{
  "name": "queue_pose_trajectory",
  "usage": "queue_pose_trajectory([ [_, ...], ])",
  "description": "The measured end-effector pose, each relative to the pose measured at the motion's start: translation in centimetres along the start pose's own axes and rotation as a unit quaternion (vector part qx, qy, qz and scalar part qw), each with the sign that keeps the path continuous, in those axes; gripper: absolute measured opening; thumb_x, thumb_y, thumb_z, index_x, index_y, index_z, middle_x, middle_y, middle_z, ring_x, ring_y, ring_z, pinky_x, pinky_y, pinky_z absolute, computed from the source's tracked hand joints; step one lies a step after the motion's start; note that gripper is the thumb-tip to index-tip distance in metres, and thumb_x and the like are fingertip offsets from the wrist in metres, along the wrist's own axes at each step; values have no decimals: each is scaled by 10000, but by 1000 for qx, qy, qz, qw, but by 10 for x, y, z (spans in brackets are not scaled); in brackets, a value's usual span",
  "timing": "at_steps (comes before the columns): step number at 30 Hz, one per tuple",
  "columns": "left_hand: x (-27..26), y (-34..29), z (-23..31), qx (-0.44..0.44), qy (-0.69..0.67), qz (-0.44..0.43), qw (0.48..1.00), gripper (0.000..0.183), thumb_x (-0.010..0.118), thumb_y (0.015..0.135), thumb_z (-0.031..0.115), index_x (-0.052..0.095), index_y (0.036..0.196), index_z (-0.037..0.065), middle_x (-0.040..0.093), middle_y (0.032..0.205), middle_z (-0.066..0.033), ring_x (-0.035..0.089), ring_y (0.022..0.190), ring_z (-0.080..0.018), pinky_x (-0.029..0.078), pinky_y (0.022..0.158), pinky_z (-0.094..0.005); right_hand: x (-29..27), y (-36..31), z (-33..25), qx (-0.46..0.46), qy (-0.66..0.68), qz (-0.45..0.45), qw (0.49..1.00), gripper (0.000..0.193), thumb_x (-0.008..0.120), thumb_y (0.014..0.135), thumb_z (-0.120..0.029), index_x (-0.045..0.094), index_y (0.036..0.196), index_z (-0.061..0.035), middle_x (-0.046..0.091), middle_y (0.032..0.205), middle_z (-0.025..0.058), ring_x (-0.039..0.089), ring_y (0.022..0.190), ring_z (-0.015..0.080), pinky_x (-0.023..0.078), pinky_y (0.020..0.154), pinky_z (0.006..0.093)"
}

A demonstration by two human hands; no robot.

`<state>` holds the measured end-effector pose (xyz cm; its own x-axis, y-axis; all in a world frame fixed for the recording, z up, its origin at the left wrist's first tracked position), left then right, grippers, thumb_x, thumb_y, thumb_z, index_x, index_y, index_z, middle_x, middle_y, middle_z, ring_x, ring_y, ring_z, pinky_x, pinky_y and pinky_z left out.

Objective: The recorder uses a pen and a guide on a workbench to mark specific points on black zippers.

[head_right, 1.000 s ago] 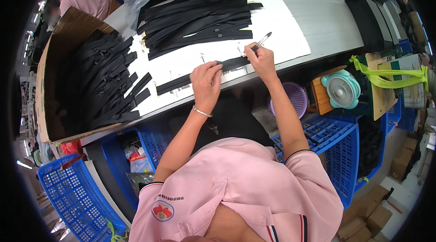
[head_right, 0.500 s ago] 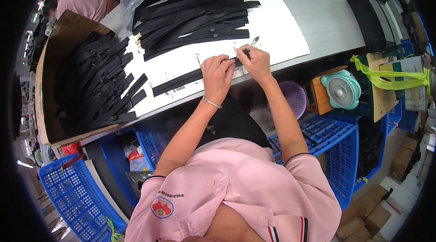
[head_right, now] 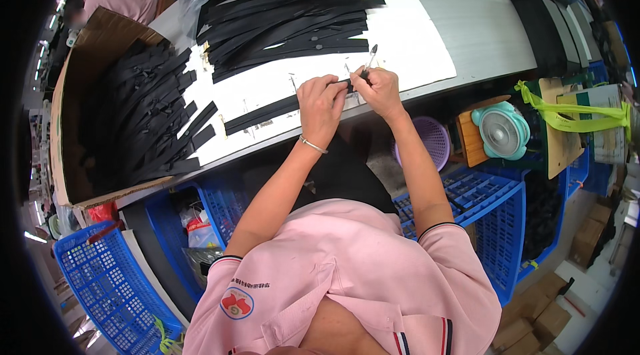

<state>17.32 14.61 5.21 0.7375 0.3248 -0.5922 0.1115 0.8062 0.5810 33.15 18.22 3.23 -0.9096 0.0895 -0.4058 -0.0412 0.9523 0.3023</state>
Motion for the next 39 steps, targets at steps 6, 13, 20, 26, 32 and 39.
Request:
queue_pose_trajectory([
  [6, -5, -6, 1, -19, 35, -33, 999, 225, 733, 850, 112, 730, 1074, 89, 650, 1202, -66, 554, 1182, -282, 358, 1052, -459, 0, -2, 4, 25, 46, -15, 999, 172, 673, 917, -104, 697, 789, 10, 676, 654, 60, 641, 598, 119, 474, 557, 278],
  [13, -17, -32, -2, -61, 81, -89, 991, 436, 697, 915, 178, 633, 1341, 110, 500, 1485, -123, 404, 1411, -328, 210, 1155, -619, -12, -10, 14, 38, 140, 91, 985, 176, 627, 991, -94, 692, 870, 15, 693, 796, 40, 592, 656, 75, 457, 590, 229],
  [20, 9, 36, -54, -15, 81, -118, 990, 484, 675, 944, 292, 596, 1373, 81, 497, 1484, -173, 379, 1438, -338, 191, 1181, -637, -10, -9, 19, 87, 145, 127, 977, 159, 639, 1001, -131, 706, 932, -5, 691, 818, 20, 586, 667, 56, 436, 585, 200],
  [26, -38, 20, -75, -48, 38, -58, 996, 357, 670, 928, 181, 652, 1255, 39, 543, 1434, -182, 387, 1438, -371, 165, 1198, -624, -8, -8, 25, 100, 146, 120, 977, 157, 646, 1000, -137, 713, 935, -10, 684, 797, 14, 554, 648, 40, 402, 551, 197],
  [32, -162, -42, -156, -157, 321, -26, 934, 372, 701, 890, 170, 659, 1248, 79, 566, 1416, -139, 362, 1456, -383, 142, 1189, -657, -13, -9, 25, 104, 138, 124, 977, 159, 649, 999, -133, 717, 924, -11, 676, 781, 12, 537, 648, 30, 394, 552, 196],
  [39, -217, -56, -185, -210, 296, 23, 932, 218, 758, 875, 213, 732, 1035, 67, 613, 1369, -114, 382, 1444, -388, 149, 1210, -610, -11, -7, 17, 91, 134, 127, 979, 157, 651, 998, -117, 704, 907, 0, 669, 764, 3, 566, 665, 49, 452, 613, 212],
])
Point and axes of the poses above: each hand's wrist, its own y-axis towards the middle knuckle, its own x-axis out of the palm, z = x × y, the point moved 6 cm from there along y, towards the middle knuckle
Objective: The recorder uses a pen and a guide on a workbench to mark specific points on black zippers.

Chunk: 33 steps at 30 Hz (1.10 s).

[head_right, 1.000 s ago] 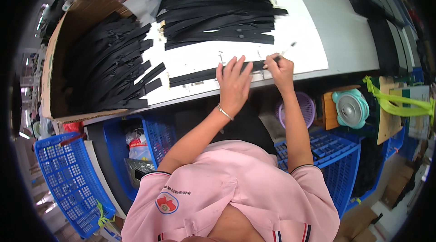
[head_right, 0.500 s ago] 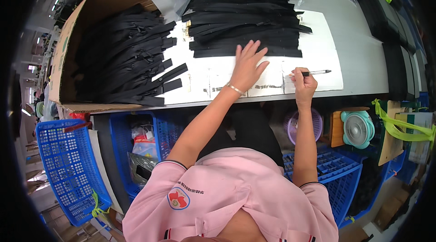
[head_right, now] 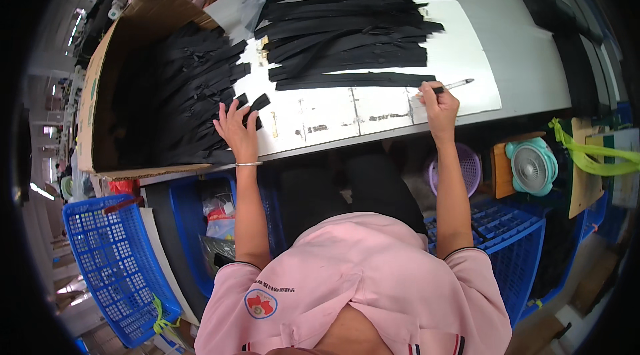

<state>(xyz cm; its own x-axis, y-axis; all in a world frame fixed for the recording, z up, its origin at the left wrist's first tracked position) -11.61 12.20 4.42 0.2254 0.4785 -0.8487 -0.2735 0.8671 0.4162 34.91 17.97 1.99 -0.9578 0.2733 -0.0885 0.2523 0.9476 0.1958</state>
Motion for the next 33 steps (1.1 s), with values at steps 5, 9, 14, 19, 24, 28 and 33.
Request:
queue_pose_trajectory([
  [5, 6, 3, 53, 81, -77, 57, 992, 201, 787, 848, 190, 721, 1007, 86, 635, 1338, -100, 419, 1423, -381, 212, 1189, -598, 6, 0, -6, 5, -7, -9, 1000, 153, 659, 986, -105, 700, 890, 6, 664, 741, -3, 575, 667, 42, 455, 609, 211],
  [9, 31, -25, 148, 159, -146, -22, 976, 227, 771, 865, 183, 710, 1059, 83, 631, 1328, -101, 439, 1411, -370, 238, 1186, -585, 6, 0, -8, -26, -29, 14, 999, 113, 665, 983, -104, 733, 1016, -21, 697, 765, -2, 624, 671, 67, 474, 603, 225],
  [14, 59, -56, 210, 184, -168, -100, 963, 287, 674, 940, 135, 684, 1217, 60, 610, 1370, -124, 454, 1400, -357, 228, 1199, -567, 32, -34, -52, -232, -241, 35, 942, 300, 688, 895, -31, 702, 1189, -91, 746, 882, 53, 711, 800, 230, 532, 722, 318],
  [19, 56, -73, 218, 207, -145, -128, 959, 456, 643, 974, 201, 565, 1400, 58, 517, 1496, -147, 390, 1456, -353, 185, 1208, -587, 56, -76, -52, -331, -375, -50, 864, 381, 710, 866, -42, 673, 1242, -87, 724, 1177, 61, 653, 1152, 239, 466, 993, 399],
  [24, 43, -87, 192, 194, -90, -147, 966, 659, 632, 987, 320, 399, 1537, 41, 415, 1583, -157, 317, 1507, -342, 117, 1212, -619, 12, -68, -34, -287, -389, -38, 874, 501, 764, 857, -160, 623, 1334, -94, 679, 1323, 29, 574, 1295, 250, 324, 1150, 479],
  [28, 35, -94, 167, 171, -71, -156, 970, 697, 647, 979, 330, 374, 1559, 58, 397, 1602, -135, 295, 1521, -328, 56, 1210, -628, -19, -55, -28, -302, -453, -53, 837, 549, 771, 854, -169, 600, 1370, -96, 660, 1354, 23, 567, 1289, 246, 298, 1174, 480],
  [33, 21, -93, 128, 98, -51, -131, 985, 661, 652, 975, 360, 429, 1539, 95, 408, 1596, -139, 310, 1514, -328, 26, 1152, -729, -24, -53, -29, -310, -471, -58, 824, 587, 775, 837, -101, 588, 1393, -86, 665, 1324, 53, 584, 1255, 240, 305, 1177, 465],
])
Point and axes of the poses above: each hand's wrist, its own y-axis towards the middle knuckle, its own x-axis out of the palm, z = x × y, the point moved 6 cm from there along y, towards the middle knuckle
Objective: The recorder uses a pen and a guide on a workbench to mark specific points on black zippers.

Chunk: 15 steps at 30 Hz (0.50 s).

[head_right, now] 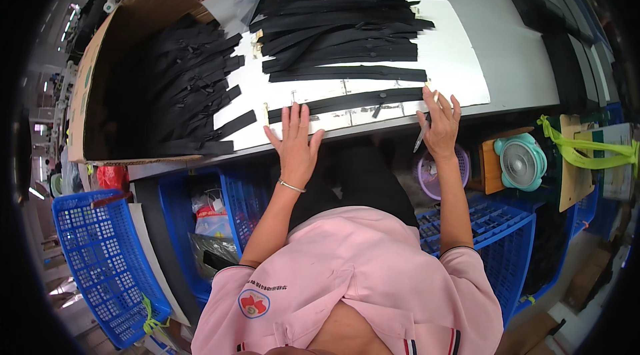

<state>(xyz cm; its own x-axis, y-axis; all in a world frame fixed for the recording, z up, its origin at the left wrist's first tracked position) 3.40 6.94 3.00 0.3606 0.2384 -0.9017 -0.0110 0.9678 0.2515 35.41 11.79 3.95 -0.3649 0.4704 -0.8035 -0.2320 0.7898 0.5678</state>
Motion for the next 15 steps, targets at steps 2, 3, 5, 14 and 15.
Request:
queue_pose_trajectory([
  [2, -6, -3, -16, -12, 13, 6, 1000, 643, 652, 976, 361, 446, 1532, 111, 416, 1592, -132, 314, 1512, -328, 21, 1149, -733, 2, -1, 0, 10, 3, 12, 1000, 573, 773, 842, -100, 595, 1386, -88, 672, 1288, 69, 588, 1244, 238, 309, 1176, 464],
  [3, -8, -5, -22, -19, 25, 11, 999, 626, 651, 976, 361, 464, 1525, 126, 423, 1588, -125, 317, 1510, -327, 17, 1145, -736, 2, -2, 0, 25, 4, 25, 999, 559, 771, 847, -98, 602, 1380, -91, 680, 1253, 86, 592, 1234, 235, 313, 1174, 464],
  [5, -12, -6, -28, -28, 13, 18, 999, 593, 653, 977, 359, 492, 1513, 162, 437, 1580, -105, 313, 1510, -336, 9, 1142, -738, 2, 3, -8, 23, 5, 33, 999, 508, 750, 880, -93, 612, 1369, -94, 686, 1199, 101, 600, 1209, 235, 327, 1163, 464],
  [14, -10, -7, -28, -35, -8, 50, 998, 593, 693, 946, 366, 522, 1491, 204, 455, 1565, -61, 319, 1502, -335, 40, 1152, -708, 23, 57, -96, 155, 343, -9, 926, 282, 573, 1050, -186, 602, 1305, -69, 741, 1099, 100, 692, 972, 199, 523, 897, 340],
  [15, -11, -8, -29, -39, -7, 50, 998, 602, 696, 942, 368, 518, 1494, 207, 456, 1564, -56, 323, 1501, -327, 49, 1153, -705, 28, 67, -116, 178, 383, -76, 903, 309, 590, 1043, -190, 603, 1318, -50, 737, 1081, 96, 690, 893, 165, 540, 800, 304],
])
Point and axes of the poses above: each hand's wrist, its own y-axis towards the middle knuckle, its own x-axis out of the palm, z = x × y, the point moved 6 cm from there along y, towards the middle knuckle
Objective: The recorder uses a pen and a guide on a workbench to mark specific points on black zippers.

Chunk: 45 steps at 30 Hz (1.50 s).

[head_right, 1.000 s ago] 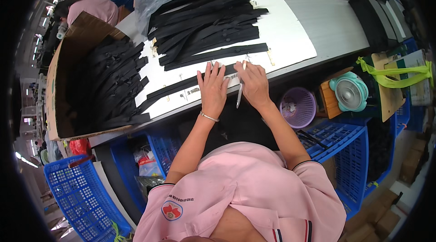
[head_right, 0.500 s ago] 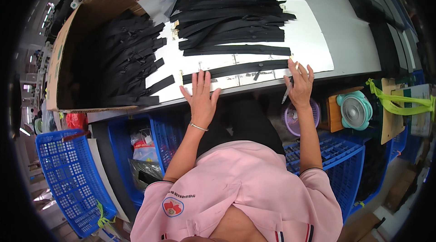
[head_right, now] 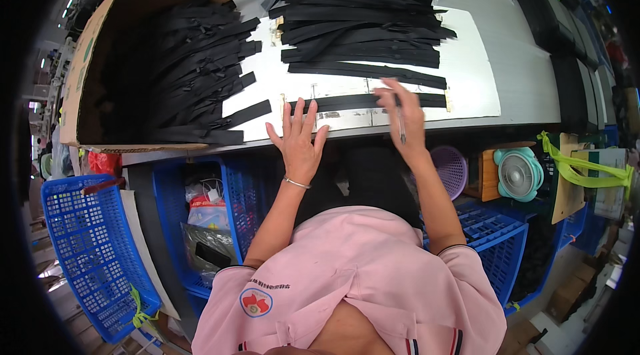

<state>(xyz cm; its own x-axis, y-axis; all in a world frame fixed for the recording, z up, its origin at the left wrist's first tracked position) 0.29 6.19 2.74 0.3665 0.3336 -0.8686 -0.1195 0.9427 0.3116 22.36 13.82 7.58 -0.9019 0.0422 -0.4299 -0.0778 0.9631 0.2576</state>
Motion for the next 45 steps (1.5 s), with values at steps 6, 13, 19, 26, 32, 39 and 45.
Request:
queue_pose_trajectory([
  [6, 1, 0, 0, 3, 8, 13, 1000, 654, 708, 925, 390, 496, 1509, 188, 451, 1572, -43, 329, 1502, -303, 65, 1156, -698, 82, 15, -22, 1, 109, -71, 991, 211, 651, 980, -153, 725, 1054, 30, 752, 980, 80, 675, 747, 151, 512, 661, 275],
  [13, 3, -2, -4, -9, -24, 18, 1000, 709, 697, 925, 403, 458, 1524, 108, 420, 1598, -44, 321, 1508, -296, 53, 1167, -686, 114, 17, -4, -22, 53, -98, 994, 212, 658, 954, -135, 731, 953, 64, 753, 993, 109, 703, 689, 181, 519, 620, 278],
  [19, 2, -3, -5, -13, -41, 22, 999, 699, 688, 934, 404, 457, 1527, 113, 440, 1588, -53, 309, 1514, -299, 10, 1178, -653, 117, 14, -5, -50, 3, -108, 993, 205, 640, 978, -144, 743, 996, 33, 754, 1014, 78, 726, 748, 175, 545, 663, 277],
  [26, 1, 0, -3, -5, -30, 16, 999, 695, 673, 941, 420, 460, 1520, 100, 420, 1598, -54, 316, 1510, -304, 30, 1171, -682, 118, 15, -9, -90, -10, -92, 992, 216, 646, 967, -164, 751, 973, 25, 756, 1016, 67, 727, 727, 202, 542, 645, 289],
  [32, 2, -1, -4, -10, -30, 9, 999, 696, 679, 939, 415, 459, 1520, 101, 415, 1601, -54, 304, 1516, -304, 29, 1172, -683, 116, 12, -5, -51, 35, -147, 987, 258, 636, 996, -150, 729, 889, 66, 751, 854, 64, 677, 651, 120, 502, 587, 260],
  [39, 1, 0, -3, -9, -27, 7, 1000, 688, 685, 936, 404, 466, 1513, 100, 422, 1597, -54, 300, 1518, -302, 30, 1172, -683, 117, 11, -2, -71, 43, -149, 985, 244, 629, 990, -127, 722, 882, 71, 745, 827, 78, 671, 651, 116, 503, 586, 262],
  [45, 3, 1, -2, -10, -21, -4, 1000, 685, 690, 935, 389, 466, 1513, 99, 435, 1588, -64, 301, 1518, -310, 22, 1170, -688, 112, 10, 0, 5, 139, -159, 977, 221, 647, 957, -146, 738, 885, 42, 756, 798, 94, 698, 662, 136, 525, 611, 269],
])
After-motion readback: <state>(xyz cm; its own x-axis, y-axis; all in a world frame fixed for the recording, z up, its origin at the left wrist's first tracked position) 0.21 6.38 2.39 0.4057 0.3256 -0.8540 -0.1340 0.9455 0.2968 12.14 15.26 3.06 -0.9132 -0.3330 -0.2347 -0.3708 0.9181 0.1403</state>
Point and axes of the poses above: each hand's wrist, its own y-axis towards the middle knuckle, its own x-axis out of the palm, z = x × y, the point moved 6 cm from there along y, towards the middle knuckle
